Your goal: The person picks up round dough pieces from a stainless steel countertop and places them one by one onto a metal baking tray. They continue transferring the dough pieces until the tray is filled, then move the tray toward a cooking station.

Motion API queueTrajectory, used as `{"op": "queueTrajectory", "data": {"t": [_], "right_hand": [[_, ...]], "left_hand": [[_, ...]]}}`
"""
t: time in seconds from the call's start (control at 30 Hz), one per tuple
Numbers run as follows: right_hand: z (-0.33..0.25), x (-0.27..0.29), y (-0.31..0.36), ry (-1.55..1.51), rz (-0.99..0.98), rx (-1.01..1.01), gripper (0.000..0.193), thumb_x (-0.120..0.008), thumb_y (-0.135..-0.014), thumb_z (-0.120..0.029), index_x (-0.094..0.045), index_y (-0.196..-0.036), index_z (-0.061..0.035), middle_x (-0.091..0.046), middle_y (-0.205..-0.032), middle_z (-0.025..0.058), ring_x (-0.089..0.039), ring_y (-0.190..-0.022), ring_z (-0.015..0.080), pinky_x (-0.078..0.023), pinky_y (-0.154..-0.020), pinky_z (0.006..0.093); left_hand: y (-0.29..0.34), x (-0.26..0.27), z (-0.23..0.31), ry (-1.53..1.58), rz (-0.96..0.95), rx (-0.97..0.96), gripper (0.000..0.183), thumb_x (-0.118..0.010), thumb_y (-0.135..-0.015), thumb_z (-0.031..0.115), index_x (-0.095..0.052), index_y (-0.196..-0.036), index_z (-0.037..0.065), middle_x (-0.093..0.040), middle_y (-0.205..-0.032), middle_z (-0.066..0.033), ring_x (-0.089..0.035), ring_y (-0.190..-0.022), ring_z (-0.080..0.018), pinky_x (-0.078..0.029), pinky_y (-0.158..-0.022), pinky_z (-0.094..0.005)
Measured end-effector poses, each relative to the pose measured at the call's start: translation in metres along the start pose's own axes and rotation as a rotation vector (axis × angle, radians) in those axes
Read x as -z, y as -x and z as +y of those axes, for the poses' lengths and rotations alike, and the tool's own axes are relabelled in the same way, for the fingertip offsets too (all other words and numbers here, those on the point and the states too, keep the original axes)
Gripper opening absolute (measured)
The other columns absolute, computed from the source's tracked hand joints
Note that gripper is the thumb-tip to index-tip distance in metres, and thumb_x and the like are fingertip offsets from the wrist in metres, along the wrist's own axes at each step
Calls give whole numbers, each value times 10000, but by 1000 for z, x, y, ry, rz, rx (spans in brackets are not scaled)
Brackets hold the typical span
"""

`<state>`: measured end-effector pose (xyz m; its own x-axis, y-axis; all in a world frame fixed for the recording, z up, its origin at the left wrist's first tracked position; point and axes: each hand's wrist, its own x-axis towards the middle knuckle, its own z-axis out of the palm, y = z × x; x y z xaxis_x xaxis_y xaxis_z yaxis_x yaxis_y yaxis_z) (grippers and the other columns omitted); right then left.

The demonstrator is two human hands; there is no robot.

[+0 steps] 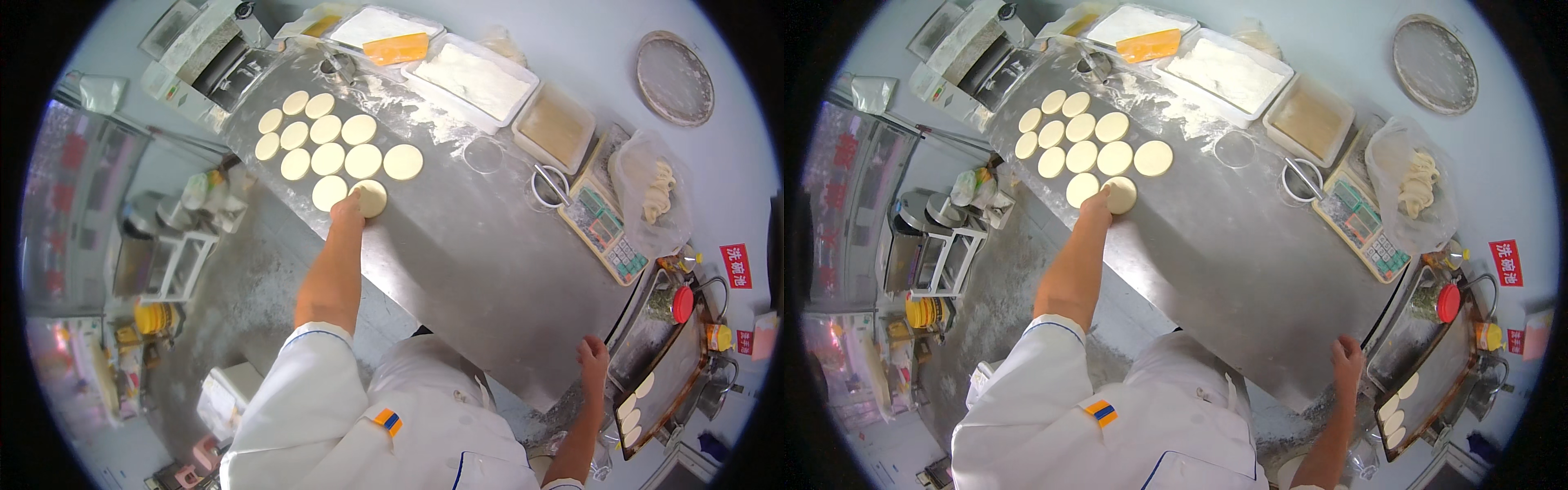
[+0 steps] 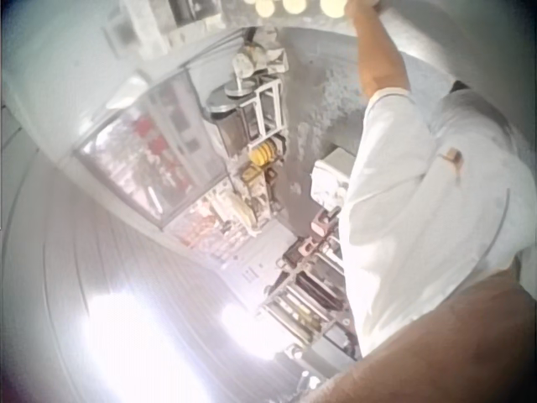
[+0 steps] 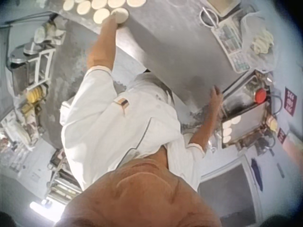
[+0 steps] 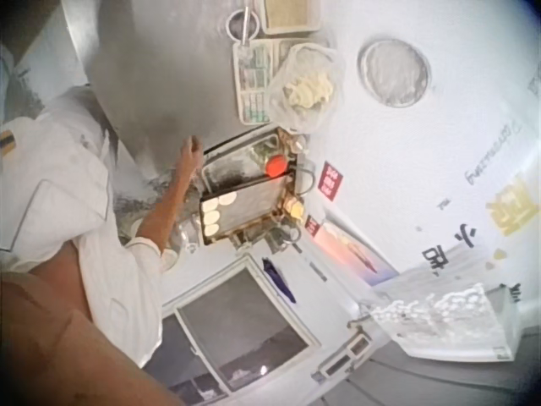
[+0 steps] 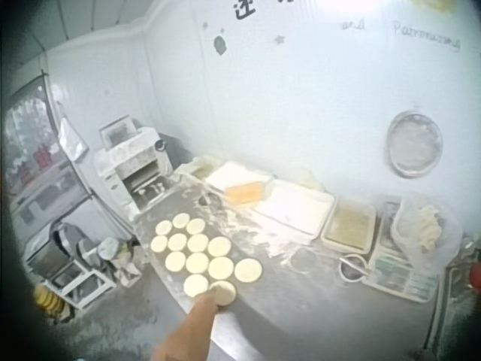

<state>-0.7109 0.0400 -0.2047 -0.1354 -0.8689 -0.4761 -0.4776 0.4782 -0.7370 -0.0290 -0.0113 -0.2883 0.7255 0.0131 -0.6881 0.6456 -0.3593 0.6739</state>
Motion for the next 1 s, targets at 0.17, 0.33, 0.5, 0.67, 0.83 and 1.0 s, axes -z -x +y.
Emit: {"op": "queueTrajectory", "data": {"t": [0.17,0.33,0.5,0.67,0.83,1.0], "right_hand": [[-44,-65,-10,81,-106,136,401,-714,-914,-226,-662,-1217,32,-703,-1064,84,-646,-928,145,-522,-824,300],[-82,-115,-4,48,-215,167,365,-711,-916,-216,-682,-1174,40,-716,-1009,75,-656,-931,150,-517,-846,294],[-111,-161,-2,-193,-529,141,397,-685,-951,-260,-635,-1242,5,-677,-1145,94,-654,-1017,179,-529,-868,307],[-136,-226,9,-759,-761,-48,578,-631,-979,-398,-506,-1398,-20,-596,-1344,135,-583,-1233,267,-454,-1055,386],[-139,-251,0,-1210,-910,-55,608,-596,-965,-423,-497,-1395,-4,-597,-1329,133,-581,-1235,287,-452,-1062,439],[-116,-248,-12,-1038,-539,-342,433,-652,-936,-109,-525,-1338,-6,-615,-1281,145,-640,-1146,317,-534,-999,518]], "left_hand": [[-3,-2,-3,45,-5,-24,552,-869,-791,181,-649,-1238,-58,-687,-1189,-184,-673,-1023,-295,-557,-801,-427],[10,-12,-11,-112,57,-367,442,-808,-818,140,-642,-1164,-80,-676,-1134,-219,-665,-996,-285,-546,-843,-400],[65,3,-20,-125,-157,-731,380,-773,-852,137,-620,-1140,-57,-673,-1078,-171,-657,-893,-237,-551,-797,-371],[168,26,-41,-239,-881,-500,303,-740,-909,136,-644,-1165,6,-691,-1074,-81,-663,-917,-167,-560,-785,-323],[210,12,-51,-522,-1472,-200,381,-762,-907,152,-647,-1245,17,-690,-1111,-77,-664,-993,-160,-555,-863,-318],[115,-52,-17,-858,-1111,-831,581,-777,-878,342,-618,-1292,-33,-693,-1188,-177,-678,-1049,-287,-541,-907,-409]]}}
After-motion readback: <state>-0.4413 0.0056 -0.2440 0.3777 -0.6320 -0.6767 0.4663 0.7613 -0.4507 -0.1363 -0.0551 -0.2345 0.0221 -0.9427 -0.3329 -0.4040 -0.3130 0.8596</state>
